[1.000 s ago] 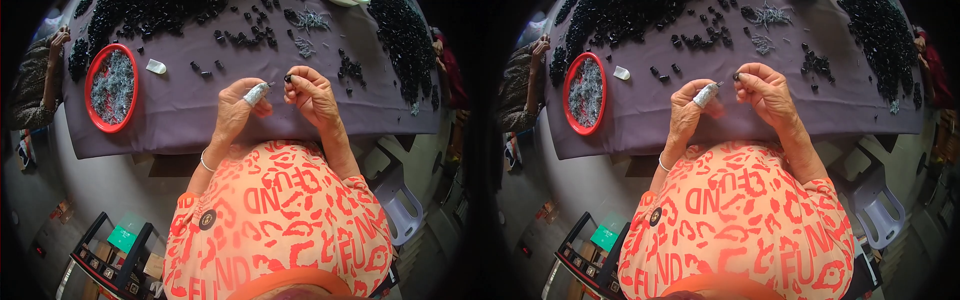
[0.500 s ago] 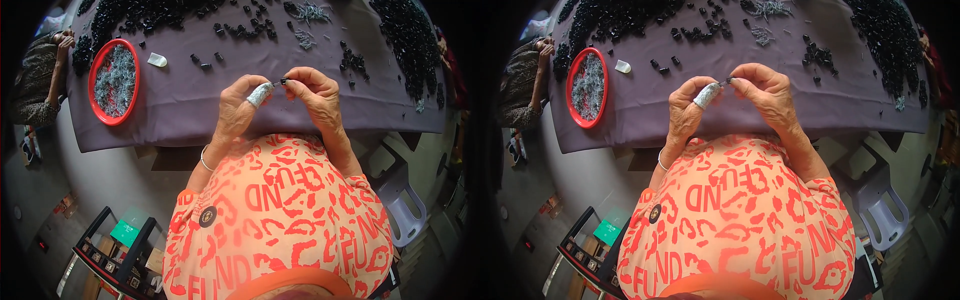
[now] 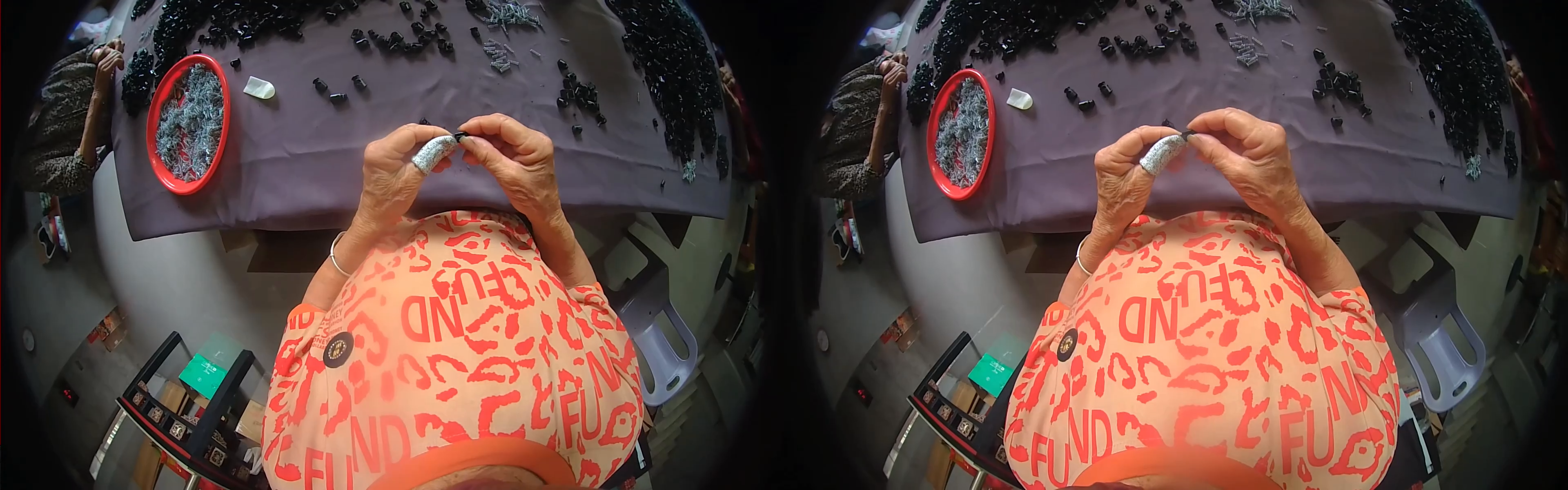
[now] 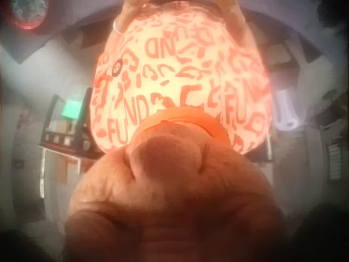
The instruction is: The person assembles small components by picking up plastic pieces and inserting metal springs into them by hand.
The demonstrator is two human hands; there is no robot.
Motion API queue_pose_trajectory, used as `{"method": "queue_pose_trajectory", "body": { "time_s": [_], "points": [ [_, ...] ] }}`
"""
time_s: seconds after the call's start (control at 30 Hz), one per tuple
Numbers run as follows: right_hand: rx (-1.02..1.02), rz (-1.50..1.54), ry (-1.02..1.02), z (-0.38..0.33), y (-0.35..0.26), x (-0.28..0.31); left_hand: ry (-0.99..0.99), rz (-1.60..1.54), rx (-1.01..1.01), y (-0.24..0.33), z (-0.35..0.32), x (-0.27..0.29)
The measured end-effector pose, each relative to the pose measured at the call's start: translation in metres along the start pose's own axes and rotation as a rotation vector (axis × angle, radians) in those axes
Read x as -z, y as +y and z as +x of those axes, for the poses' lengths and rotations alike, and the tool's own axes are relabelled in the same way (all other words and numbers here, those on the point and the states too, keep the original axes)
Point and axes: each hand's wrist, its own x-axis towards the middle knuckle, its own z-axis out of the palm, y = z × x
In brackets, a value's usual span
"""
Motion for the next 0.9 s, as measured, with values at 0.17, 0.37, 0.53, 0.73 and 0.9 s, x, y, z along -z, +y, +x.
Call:
{"method": "queue_pose_trajectory", "body": {
  "time_s": [0.17,0.37,0.53,0.73,0.9],
  "points": [
    [0.240,-0.264,-0.105,-0.002,-0.007,0.001,-0.058,-0.102,0.091,-0.007,-0.004,0.007],
    [0.114,-0.171,-0.101,-0.005,-0.002,0.008,-0.116,-0.195,0.195,-0.006,-0.004,0.002],
    [0.300,-0.430,-0.142,0.000,-0.003,0.015,-0.111,0.138,-0.052,-0.019,-0.001,-0.001],
    [0.481,-0.724,-0.128,0.003,0.016,0.012,0.042,0.716,-0.439,-0.030,0.000,-0.013],
    [0.478,-0.862,-0.162,0.003,0.030,0.007,0.021,0.613,-0.113,-0.022,-0.002,-0.014]
  ]
}}
